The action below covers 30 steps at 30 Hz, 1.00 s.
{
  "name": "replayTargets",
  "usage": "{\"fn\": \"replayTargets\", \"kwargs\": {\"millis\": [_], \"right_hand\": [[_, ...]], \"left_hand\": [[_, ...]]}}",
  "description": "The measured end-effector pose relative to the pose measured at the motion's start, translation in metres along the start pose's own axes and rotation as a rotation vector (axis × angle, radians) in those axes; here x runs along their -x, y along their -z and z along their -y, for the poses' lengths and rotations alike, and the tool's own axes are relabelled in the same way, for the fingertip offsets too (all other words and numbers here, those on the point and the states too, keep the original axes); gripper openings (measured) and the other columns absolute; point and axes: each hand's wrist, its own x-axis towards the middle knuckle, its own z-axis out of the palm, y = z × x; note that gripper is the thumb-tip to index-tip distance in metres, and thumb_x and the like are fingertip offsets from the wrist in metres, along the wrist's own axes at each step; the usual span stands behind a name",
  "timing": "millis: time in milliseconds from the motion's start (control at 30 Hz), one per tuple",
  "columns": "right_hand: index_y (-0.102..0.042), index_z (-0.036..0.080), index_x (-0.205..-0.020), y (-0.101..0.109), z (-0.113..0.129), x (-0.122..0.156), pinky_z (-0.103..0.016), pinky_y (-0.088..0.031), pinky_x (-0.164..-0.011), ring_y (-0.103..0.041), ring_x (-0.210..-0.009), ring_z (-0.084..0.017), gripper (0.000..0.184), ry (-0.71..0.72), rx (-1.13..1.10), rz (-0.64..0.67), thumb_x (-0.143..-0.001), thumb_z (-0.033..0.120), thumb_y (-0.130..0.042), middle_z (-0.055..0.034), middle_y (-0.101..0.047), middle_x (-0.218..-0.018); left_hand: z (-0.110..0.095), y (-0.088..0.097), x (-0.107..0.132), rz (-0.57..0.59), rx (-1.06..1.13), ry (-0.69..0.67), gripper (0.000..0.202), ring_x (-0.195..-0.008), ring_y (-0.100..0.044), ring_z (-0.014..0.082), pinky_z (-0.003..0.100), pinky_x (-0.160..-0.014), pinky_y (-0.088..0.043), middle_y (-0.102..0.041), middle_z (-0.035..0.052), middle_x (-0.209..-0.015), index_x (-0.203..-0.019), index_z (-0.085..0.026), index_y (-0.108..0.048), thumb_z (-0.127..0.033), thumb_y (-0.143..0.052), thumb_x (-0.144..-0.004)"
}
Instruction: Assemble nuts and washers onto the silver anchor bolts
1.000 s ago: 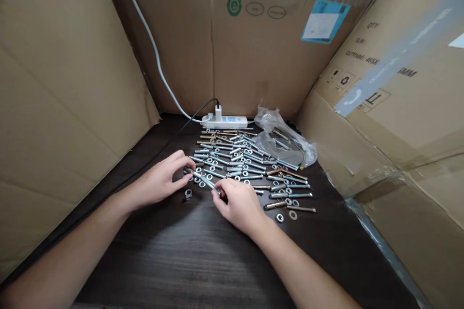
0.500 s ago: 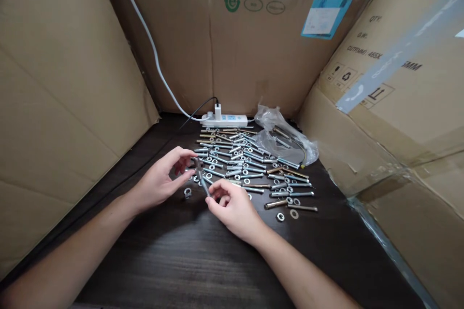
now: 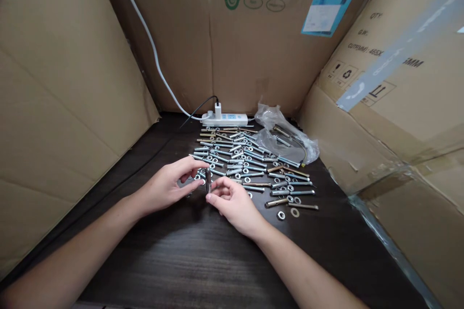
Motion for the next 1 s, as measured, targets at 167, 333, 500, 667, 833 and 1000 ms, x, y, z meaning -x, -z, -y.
{"fn": "replayTargets", "kwargs": {"millis": [167, 333, 500, 667, 833, 1000], "right_hand": [[-0.052, 0.017, -0.1, 0.0, 0.0, -0.001, -0.018, -0.032, -0.046, -0.04, -0.05, -0.004, 0.038, -0.013, -0.028, -0.012, -0.073, 0.036, -0.068, 0.0028, -0.054, -0.072], [-0.055, 0.016, -0.099, -0.001, -0.001, -0.002, -0.019, -0.032, -0.044, -0.039, -0.049, -0.005, 0.034, 0.05, -0.02, -0.022, -0.075, 0.039, -0.065, 0.0011, -0.056, -0.073], [-0.056, 0.017, -0.098, 0.002, -0.004, -0.004, -0.02, -0.034, -0.043, -0.038, -0.047, -0.004, 0.031, 0.132, 0.004, -0.101, -0.077, 0.039, -0.063, -0.0002, -0.058, -0.077], [-0.057, 0.017, -0.096, 0.003, -0.005, -0.004, -0.02, -0.038, -0.044, -0.041, -0.049, -0.005, 0.028, 0.178, 0.026, -0.143, -0.077, 0.038, -0.062, -0.0033, -0.06, -0.086], [-0.057, 0.017, -0.098, 0.002, -0.005, -0.003, -0.02, -0.04, -0.045, -0.044, -0.051, -0.005, 0.028, 0.174, 0.064, -0.139, -0.077, 0.036, -0.062, -0.0034, -0.059, -0.088], [-0.058, 0.017, -0.099, 0.002, -0.005, -0.002, -0.019, -0.038, -0.045, -0.043, -0.051, -0.005, 0.027, 0.163, 0.108, -0.133, -0.079, 0.035, -0.061, -0.0019, -0.057, -0.084]], "left_hand": [[-0.002, 0.0, 0.001, 0.031, 0.013, 0.007, 0.036, -0.075, -0.052, 0.011, 0.022, -0.068, -0.043, -0.057, -0.0005, -0.095, -0.123, -0.027, -0.048, -0.024, -0.05, -0.088], [-0.002, 0.003, 0.001, 0.033, 0.012, 0.011, 0.036, -0.068, -0.05, 0.0091, 0.022, -0.066, -0.043, -0.056, -0.0003, -0.096, -0.125, -0.028, -0.048, -0.023, -0.045, -0.09], [0.007, 0.015, 0.0, 0.056, -0.011, 0.077, 0.025, -0.074, -0.053, 0.0121, 0.024, -0.068, -0.043, -0.059, 0.0017, -0.095, -0.109, -0.022, -0.057, -0.024, -0.041, -0.089], [0.014, 0.021, 0.003, 0.297, -0.062, 0.17, 0.016, -0.067, -0.052, 0.0127, 0.022, -0.06, -0.038, -0.06, -0.0014, -0.079, -0.086, -0.02, -0.059, -0.022, -0.043, -0.085], [0.015, 0.019, 0.007, 0.375, -0.055, 0.215, 0.015, -0.066, -0.052, 0.013, 0.022, -0.057, -0.035, -0.06, -0.0022, -0.078, -0.089, -0.022, -0.059, -0.022, -0.045, -0.083], [0.017, 0.018, 0.008, 0.431, -0.058, 0.228, 0.014, -0.069, -0.052, 0.0131, 0.023, -0.059, -0.034, -0.059, -0.0026, -0.08, -0.089, -0.023, -0.057, -0.02, -0.046, -0.082]]}}
